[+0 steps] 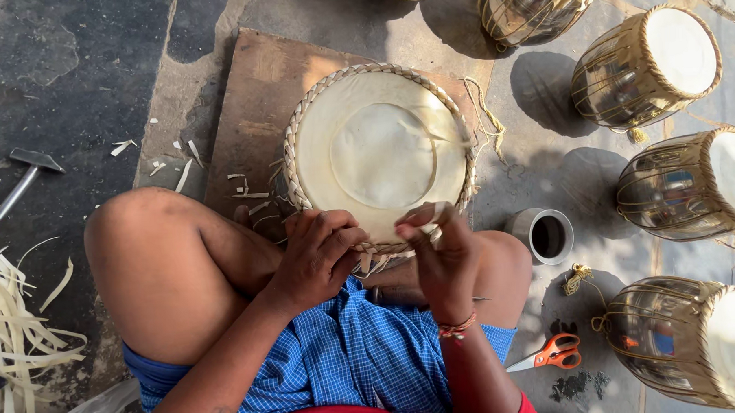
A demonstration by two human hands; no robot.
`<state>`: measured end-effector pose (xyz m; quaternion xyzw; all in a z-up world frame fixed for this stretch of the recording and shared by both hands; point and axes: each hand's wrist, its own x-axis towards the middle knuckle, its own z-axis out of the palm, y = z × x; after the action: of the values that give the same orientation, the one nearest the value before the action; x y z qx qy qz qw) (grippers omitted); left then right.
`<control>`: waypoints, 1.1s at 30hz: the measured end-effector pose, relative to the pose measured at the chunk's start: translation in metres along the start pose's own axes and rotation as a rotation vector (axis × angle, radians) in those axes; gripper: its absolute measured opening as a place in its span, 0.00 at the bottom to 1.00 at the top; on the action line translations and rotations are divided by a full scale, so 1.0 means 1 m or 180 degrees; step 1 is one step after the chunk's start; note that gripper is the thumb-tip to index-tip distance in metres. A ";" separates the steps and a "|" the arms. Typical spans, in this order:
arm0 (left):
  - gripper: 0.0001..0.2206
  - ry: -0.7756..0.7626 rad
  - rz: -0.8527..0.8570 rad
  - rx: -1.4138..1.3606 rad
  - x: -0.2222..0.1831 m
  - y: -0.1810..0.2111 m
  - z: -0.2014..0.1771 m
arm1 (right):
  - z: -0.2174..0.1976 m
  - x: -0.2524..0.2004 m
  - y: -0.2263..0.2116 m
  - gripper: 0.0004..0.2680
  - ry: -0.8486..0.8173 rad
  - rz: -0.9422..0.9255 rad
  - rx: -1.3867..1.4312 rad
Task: The person uses a small pointed tool to thread and tighten white strips around the rim of a drum, working on several drums positioned on a stone floor.
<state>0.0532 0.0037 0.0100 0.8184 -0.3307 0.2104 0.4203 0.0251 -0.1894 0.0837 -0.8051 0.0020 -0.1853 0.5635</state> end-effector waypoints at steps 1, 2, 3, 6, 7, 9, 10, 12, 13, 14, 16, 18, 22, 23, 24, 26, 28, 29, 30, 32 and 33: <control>0.14 -0.0005 0.0009 -0.0024 -0.003 0.000 -0.002 | -0.011 0.007 -0.006 0.10 0.0260 0.0422 0.1068; 0.13 -0.0010 0.0018 -0.0048 -0.006 0.002 -0.004 | -0.021 0.017 -0.010 0.10 0.0204 0.0335 0.0939; 0.13 -0.0028 -0.0012 -0.0092 -0.007 0.003 -0.005 | -0.030 0.030 -0.015 0.10 0.0156 0.0228 0.0815; 0.15 -0.0008 0.0008 -0.0109 0.002 0.004 -0.007 | -0.034 0.041 -0.029 0.13 -0.0771 -0.0395 -0.0146; 0.15 0.0039 0.0011 -0.0052 0.003 0.006 -0.007 | -0.030 0.041 -0.029 0.14 -0.1240 -0.0628 -0.0577; 0.14 0.0111 0.0009 0.0054 0.002 0.007 -0.004 | -0.016 0.030 -0.021 0.15 -0.1264 -0.1105 -0.1137; 0.14 0.0136 0.0005 0.0103 0.000 0.006 -0.002 | -0.010 0.021 -0.013 0.16 -0.1285 -0.1318 -0.1411; 0.13 0.0129 -0.0045 0.0083 -0.005 0.009 -0.001 | -0.003 0.008 0.000 0.10 -0.1091 -0.1480 -0.1619; 0.12 0.0130 -0.0049 0.0034 -0.002 0.007 -0.001 | 0.001 0.008 0.006 0.07 -0.0940 -0.1597 -0.1731; 0.12 0.0131 -0.0053 -0.0015 0.002 0.005 0.000 | 0.005 0.008 0.011 0.06 -0.0768 -0.1482 -0.1753; 0.12 0.0140 -0.0047 0.0038 0.004 0.003 0.003 | 0.015 0.005 0.017 0.06 -0.0464 -0.1231 -0.1795; 0.12 0.0137 -0.0090 0.0045 0.000 0.005 0.006 | 0.023 -0.003 0.020 0.04 -0.0212 -0.1053 -0.2045; 0.13 0.0227 0.0061 0.0008 0.010 -0.002 0.003 | 0.010 0.030 0.015 0.03 -0.0699 -0.0424 -0.1621; 0.14 0.0179 0.0053 -0.0051 0.004 0.002 0.001 | -0.007 0.042 0.016 0.03 -0.0699 0.0495 -0.0896; 0.14 0.0166 0.0015 -0.0093 0.001 0.004 0.002 | -0.027 0.063 0.020 0.06 -0.0674 0.1395 -0.0146; 0.13 0.0140 -0.0025 -0.0120 -0.001 0.004 -0.001 | -0.051 0.091 0.026 0.08 0.0137 0.0860 0.1577; 0.13 0.0053 -0.0109 -0.0179 -0.003 0.006 -0.004 | -0.065 0.082 0.021 0.12 0.0383 0.0866 0.1477; 0.13 0.0061 -0.0148 -0.0199 -0.001 0.006 -0.003 | -0.067 0.077 0.016 0.15 0.0470 0.0830 0.1414; 0.13 0.0054 -0.0114 -0.0193 0.001 0.005 -0.003 | -0.061 0.059 0.009 0.17 0.0417 0.0957 0.1002; 0.13 0.0061 -0.0108 -0.0167 0.004 0.003 -0.001 | -0.048 0.011 -0.004 0.22 0.0099 0.1347 -0.0673; 0.12 0.0065 -0.0132 -0.0164 0.003 0.003 -0.001 | -0.044 -0.009 -0.006 0.18 -0.0551 0.0781 -0.2355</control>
<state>0.0530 0.0021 0.0140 0.8118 -0.3146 0.2014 0.4489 0.0023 -0.2257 0.0996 -0.9601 0.1172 -0.0348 0.2515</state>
